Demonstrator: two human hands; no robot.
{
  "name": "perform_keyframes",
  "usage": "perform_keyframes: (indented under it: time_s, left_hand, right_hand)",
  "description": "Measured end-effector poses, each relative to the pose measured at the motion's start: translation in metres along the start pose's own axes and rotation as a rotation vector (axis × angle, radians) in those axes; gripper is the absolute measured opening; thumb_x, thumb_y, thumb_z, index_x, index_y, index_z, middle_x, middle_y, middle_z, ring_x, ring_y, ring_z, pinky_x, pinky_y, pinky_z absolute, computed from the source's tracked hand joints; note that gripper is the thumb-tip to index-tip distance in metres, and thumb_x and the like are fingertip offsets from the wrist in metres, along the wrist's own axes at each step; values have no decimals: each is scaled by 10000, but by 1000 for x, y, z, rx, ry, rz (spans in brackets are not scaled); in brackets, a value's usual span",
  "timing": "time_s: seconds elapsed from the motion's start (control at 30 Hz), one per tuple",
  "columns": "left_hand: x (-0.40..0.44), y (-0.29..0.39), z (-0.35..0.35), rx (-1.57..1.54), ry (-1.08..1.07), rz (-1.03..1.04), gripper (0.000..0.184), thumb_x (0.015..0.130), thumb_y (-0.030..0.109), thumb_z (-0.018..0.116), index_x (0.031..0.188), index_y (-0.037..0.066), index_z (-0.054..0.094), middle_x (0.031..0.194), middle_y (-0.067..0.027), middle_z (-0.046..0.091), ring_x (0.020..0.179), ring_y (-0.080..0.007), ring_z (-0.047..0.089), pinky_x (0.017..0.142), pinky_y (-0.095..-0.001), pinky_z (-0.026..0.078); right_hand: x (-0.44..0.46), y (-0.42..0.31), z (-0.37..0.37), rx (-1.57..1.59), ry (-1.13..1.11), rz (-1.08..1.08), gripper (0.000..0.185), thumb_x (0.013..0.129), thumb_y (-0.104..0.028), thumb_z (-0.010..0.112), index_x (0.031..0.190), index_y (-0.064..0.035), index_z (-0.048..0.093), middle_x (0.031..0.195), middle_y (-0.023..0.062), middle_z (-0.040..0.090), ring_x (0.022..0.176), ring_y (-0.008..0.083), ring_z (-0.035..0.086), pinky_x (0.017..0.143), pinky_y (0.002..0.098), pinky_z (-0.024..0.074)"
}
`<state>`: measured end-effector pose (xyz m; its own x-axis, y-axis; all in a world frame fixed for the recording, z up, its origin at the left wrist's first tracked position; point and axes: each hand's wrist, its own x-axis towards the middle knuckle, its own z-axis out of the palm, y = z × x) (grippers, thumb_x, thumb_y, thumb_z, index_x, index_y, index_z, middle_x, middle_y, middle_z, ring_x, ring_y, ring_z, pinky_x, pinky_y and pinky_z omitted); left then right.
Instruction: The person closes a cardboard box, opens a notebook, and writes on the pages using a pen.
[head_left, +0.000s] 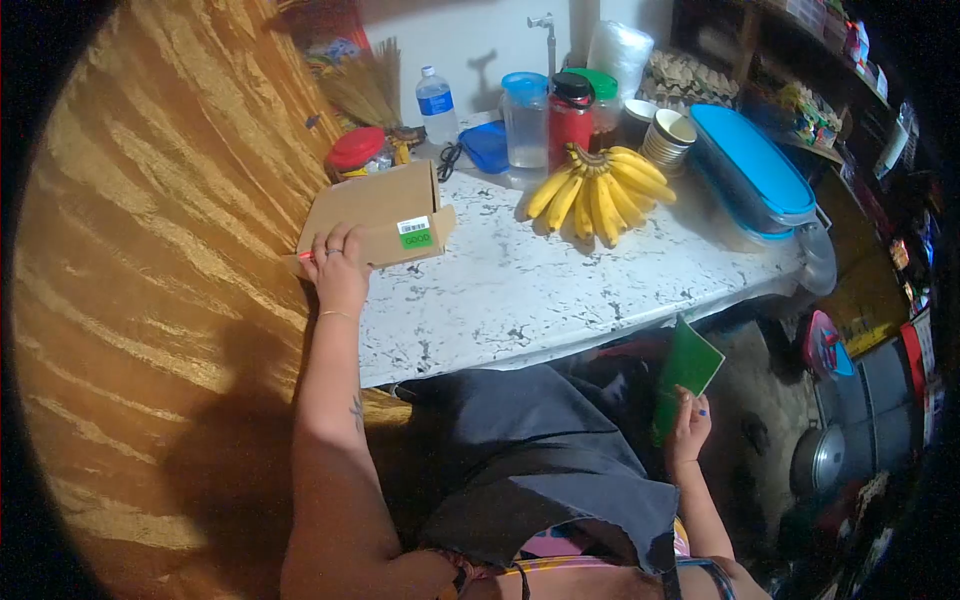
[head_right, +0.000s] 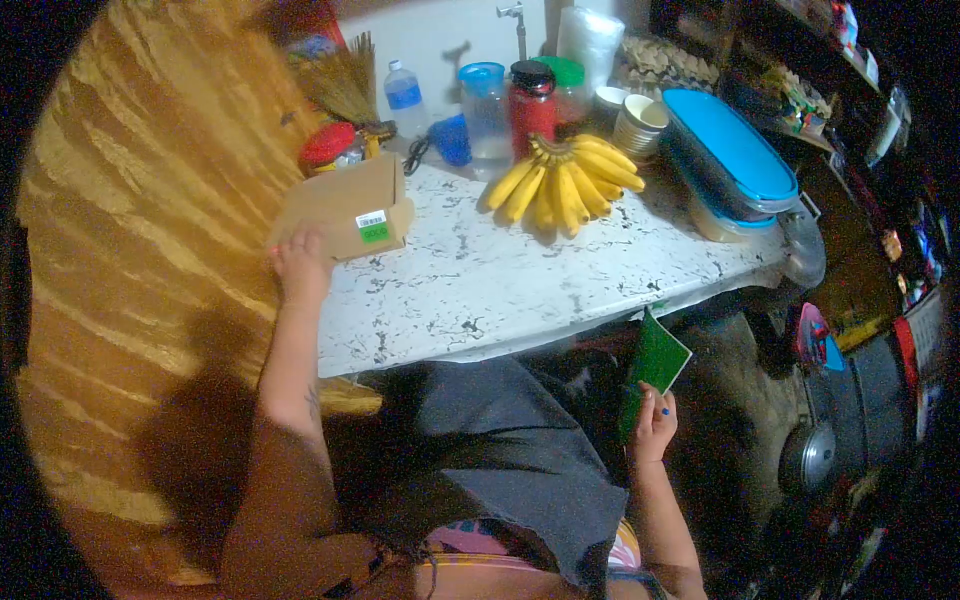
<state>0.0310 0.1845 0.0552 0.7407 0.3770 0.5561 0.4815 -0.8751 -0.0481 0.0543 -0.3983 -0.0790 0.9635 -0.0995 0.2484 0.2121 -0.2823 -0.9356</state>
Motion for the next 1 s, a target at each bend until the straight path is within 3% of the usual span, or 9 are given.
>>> perform_keyframes:
  time_s: [0.27,0.47,0.67,0.73,0.77,0.8,0.83,0.93,1.0]
  left_hand:
    - [13,-7,34,44,26,-22,697,715,160,812,1335,271,514,1457,-9,430,1381,-384,321,1088,-684,221]
    - [-2,47,-32,-56,45,-37,679,714,177,825,1316,136,514,1448,-133,425,1373,-394,321,1097,-656,229]
    - [-55,125,-64,-875,90,83,448,733,97,799,1132,30,607,1275,-194,559,1197,-363,529,1022,-431,425]
    - [-73,141,-57,-950,131,50,356,744,65,782,1064,32,630,1216,-193,589,1124,-343,581,965,-394,471]
    - [-78,147,-64,-907,174,95,343,764,123,778,1061,32,633,1217,-193,590,1143,-357,563,995,-419,447]
    - [-85,152,-70,-896,130,136,370,761,148,784,1083,40,637,1240,-183,589,1155,-352,559,1005,-431,441]
    - [-92,157,-76,-881,86,175,399,757,173,791,1105,48,641,1262,-173,587,1167,-347,554,1014,-443,435]
    - [-105,167,-90,-791,-123,484,500,736,305,811,1142,63,650,1288,-142,589,1188,-347,534,1033,-462,418]
    - [-119,171,-82,-780,-288,569,455,728,302,807,1102,77,678,1287,-127,590,1193,-328,525,1025,-464,422]
  right_hand:
    - [7,-20,-4,32,21,23,289,1009,-172,511,1025,46,700,1019,122,625,961,224,600,857,324,460]
    - [23,-111,-23,135,95,-28,351,996,-234,518,948,58,707,1098,157,645,1011,246,603,937,358,435]
    - [60,-155,17,149,-56,-155,430,941,-298,452,813,30,699,893,138,708,844,247,657,832,371,500]
    - [70,-158,58,278,-167,158,248,874,-236,571,862,-33,713,912,107,726,825,239,682,793,353,512]
    - [72,-162,84,-218,-207,-432,160,808,-114,653,953,-73,704,962,108,728,854,269,693,798,370,518]
    - [80,-157,101,-379,-314,-499,286,757,-33,689,1036,-95,684,996,118,721,894,306,687,816,402,524]
    - [83,-140,127,-227,-380,-487,296,769,-39,663,1059,-98,679,1001,126,717,930,324,677,819,423,523]
    - [79,-108,180,390,-551,279,418,1006,-367,440,1016,-11,659,1004,108,659,816,208,599,716,343,501]
    - [74,-107,187,387,-602,312,414,1005,-370,452,1033,-6,649,1008,123,660,833,215,612,723,351,506]
